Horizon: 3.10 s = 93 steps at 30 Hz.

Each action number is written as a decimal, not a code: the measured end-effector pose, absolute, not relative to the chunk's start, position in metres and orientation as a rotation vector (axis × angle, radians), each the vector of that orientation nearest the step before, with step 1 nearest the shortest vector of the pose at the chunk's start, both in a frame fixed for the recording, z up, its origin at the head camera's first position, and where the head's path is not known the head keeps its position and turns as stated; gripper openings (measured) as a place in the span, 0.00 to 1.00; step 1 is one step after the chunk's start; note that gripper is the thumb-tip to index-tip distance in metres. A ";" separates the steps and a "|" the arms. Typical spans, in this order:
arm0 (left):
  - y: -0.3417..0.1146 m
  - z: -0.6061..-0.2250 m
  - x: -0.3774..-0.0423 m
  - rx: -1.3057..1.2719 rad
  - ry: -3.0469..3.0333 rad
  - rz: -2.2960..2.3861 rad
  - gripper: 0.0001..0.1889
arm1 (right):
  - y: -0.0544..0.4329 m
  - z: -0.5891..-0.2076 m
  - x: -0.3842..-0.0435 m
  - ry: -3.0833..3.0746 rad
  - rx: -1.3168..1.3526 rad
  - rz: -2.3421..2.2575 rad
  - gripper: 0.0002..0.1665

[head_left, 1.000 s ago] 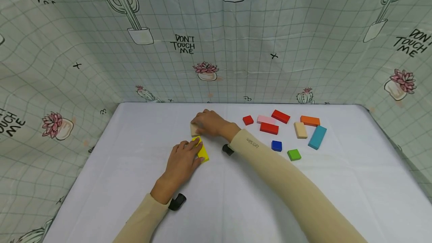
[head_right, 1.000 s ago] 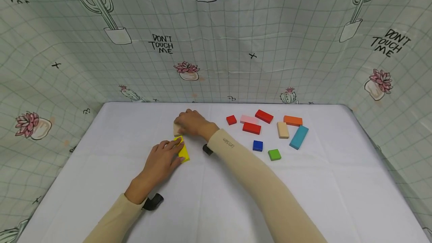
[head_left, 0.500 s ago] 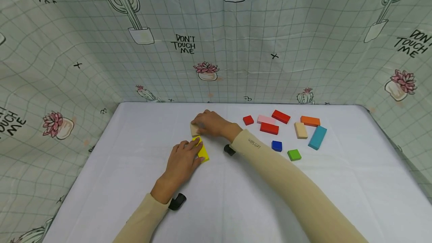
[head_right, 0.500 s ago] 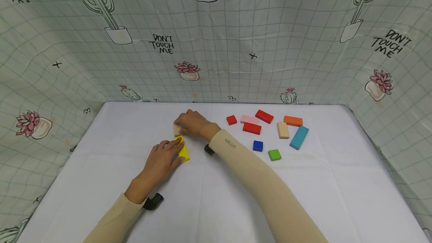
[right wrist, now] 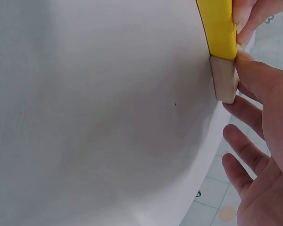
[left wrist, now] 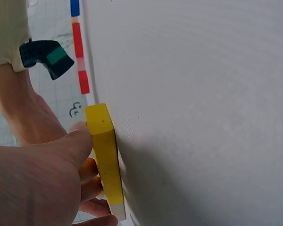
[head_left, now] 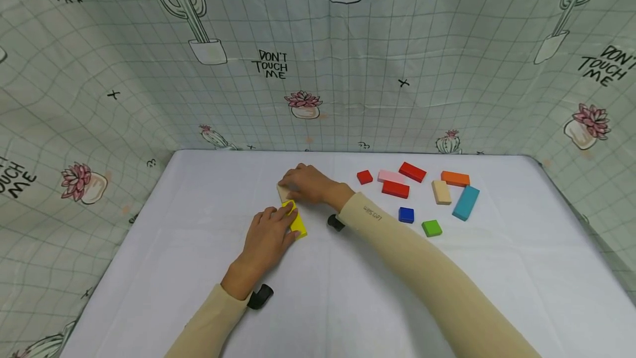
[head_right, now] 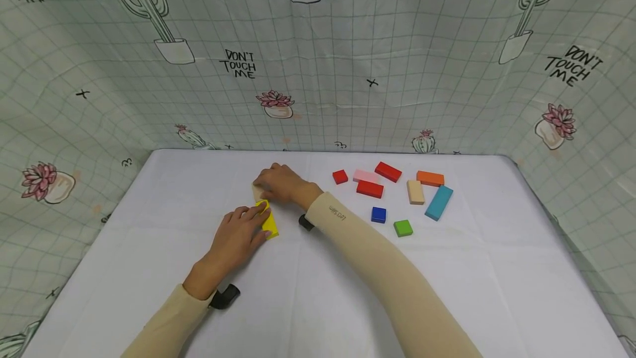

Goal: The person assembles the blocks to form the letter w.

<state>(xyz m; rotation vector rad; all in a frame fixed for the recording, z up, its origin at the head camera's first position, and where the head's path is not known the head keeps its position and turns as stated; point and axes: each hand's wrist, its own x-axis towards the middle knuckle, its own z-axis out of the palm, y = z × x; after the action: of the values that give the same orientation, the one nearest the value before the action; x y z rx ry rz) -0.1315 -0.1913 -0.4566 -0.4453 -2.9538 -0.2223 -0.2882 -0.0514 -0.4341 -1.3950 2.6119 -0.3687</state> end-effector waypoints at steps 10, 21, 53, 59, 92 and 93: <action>-0.189 -0.446 -0.137 -0.502 -2.959 -0.182 0.26 | -0.047 -0.427 -0.284 2.645 -1.372 -0.354 0.26; -0.193 -0.442 -0.144 -0.531 -2.972 -0.173 0.26 | -0.019 -0.410 -0.269 2.729 -1.312 -0.322 0.26; -0.198 -0.440 -0.154 -0.380 -3.113 -0.199 0.34 | 0.153 -0.414 -0.200 3.043 -0.969 -0.322 0.29; -0.198 -0.442 -0.155 -0.367 -3.112 -0.222 0.34 | 0.172 -0.423 -0.190 3.063 -0.877 -0.289 0.28; -0.196 -0.444 -0.154 -0.329 -3.088 -0.253 0.33 | 0.169 -0.434 -0.188 3.108 -0.844 -0.259 0.22; -0.196 -0.444 -0.154 -0.332 -3.084 -0.252 0.33 | 0.166 -0.433 -0.187 3.106 -0.864 -0.268 0.22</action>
<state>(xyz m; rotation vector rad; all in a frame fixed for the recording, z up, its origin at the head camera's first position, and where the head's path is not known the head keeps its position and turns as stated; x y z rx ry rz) -0.1540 -0.1960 -0.4437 -0.3319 -3.0836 -0.2515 -0.1869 0.1657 -0.4332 -0.8636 3.1062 -0.2678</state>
